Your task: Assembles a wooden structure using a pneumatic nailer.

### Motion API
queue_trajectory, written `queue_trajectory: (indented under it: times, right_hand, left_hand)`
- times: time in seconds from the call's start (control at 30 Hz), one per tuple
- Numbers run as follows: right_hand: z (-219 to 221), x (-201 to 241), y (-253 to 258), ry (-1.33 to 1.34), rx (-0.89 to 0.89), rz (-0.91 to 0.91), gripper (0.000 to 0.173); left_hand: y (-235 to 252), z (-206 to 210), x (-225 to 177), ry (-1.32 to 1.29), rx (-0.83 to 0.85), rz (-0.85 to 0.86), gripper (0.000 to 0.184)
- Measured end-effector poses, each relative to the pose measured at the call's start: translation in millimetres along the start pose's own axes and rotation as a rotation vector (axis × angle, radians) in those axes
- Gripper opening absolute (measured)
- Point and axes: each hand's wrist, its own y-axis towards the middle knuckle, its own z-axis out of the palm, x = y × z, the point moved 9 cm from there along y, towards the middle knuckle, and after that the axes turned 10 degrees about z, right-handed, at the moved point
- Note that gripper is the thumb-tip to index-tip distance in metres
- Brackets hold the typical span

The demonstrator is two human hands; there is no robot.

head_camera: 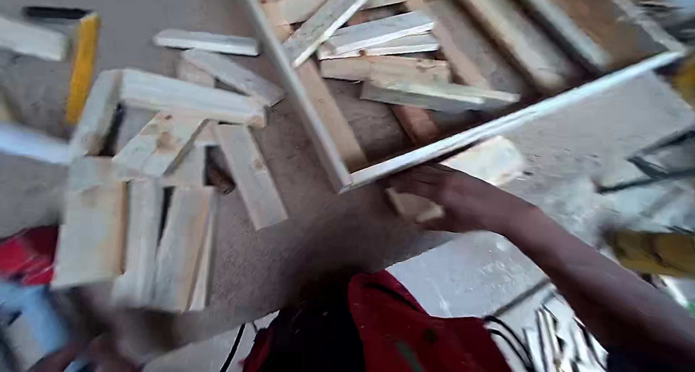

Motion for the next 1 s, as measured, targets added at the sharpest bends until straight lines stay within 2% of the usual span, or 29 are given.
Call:
queue_trajectory:
  times: [0.07,0.17,0.23,0.3,0.4,0.5,0.6,0.67,0.73,0.77,0.83,0.9,1.0]
  right_hand:
    - [25.1,-12.9,-9.6,-0.053,-0.054,0.013,0.077]
    - [47.4,-59.4,-14.3,-0.061,-0.101,0.120,0.098]
    - [51.9,-68.2,-15.5,-0.058,-0.130,0.105,0.099]
    - [43.8,-56.4,-14.5,-0.049,-0.177,0.064,0.093]
    - [18.2,7.4,-10.2,-0.032,-0.283,0.009,0.089]
    - [8.5,124.5,1.9,-0.003,-0.353,-0.118,0.083]
    - [60.8,219.4,35.4,0.059,-0.186,-0.174,0.069]
    - [113.9,248.4,61.9,0.064,-0.094,-0.186,0.064]
    - [150.1,260.2,80.1,0.051,-0.086,-0.174,0.063]
    - [159.9,263.6,85.5,0.047,-0.098,-0.158,0.062]
    - [167.4,268.4,92.2,0.063,-0.131,-0.113,0.064]
    - [163.8,273.9,95.9,0.094,-0.209,-0.077,0.066]
    - [154.5,275.3,98.1,0.176,-0.362,0.002,0.066]
  left_hand:
    - [-4.9,-3.4,-36.0,-0.015,0.042,0.005,0.028]
    - [-7.7,36.3,-61.6,-0.035,0.109,0.066,0.023]
    - [-0.7,55.6,-79.8,-0.079,0.139,0.134,0.021]
    - [11.3,69.8,-94.3,-0.124,0.145,0.175,0.019]
    - [29.2,88.2,-113.6,-0.230,0.217,0.157,0.026]
    - [46.4,124.6,-121.0,-0.468,0.475,-0.109,0.057]
    - [68.0,179.0,-128.0,-0.763,0.689,-0.331,0.071]
    - [76.3,214.1,-130.0,-0.915,0.768,-0.402,0.062]
    - [83.0,226.1,-126.7,-0.943,0.786,-0.382,0.045]
    - [87.8,216.1,-123.5,-0.875,0.771,-0.325,0.039]
    - [98.6,165.8,-116.8,-0.634,0.670,-0.151,0.034]
    - [101.1,108.5,-108.6,-0.422,0.473,0.055,0.033]
    - [78.5,60.1,-92.3,-0.356,0.202,0.337,0.029]
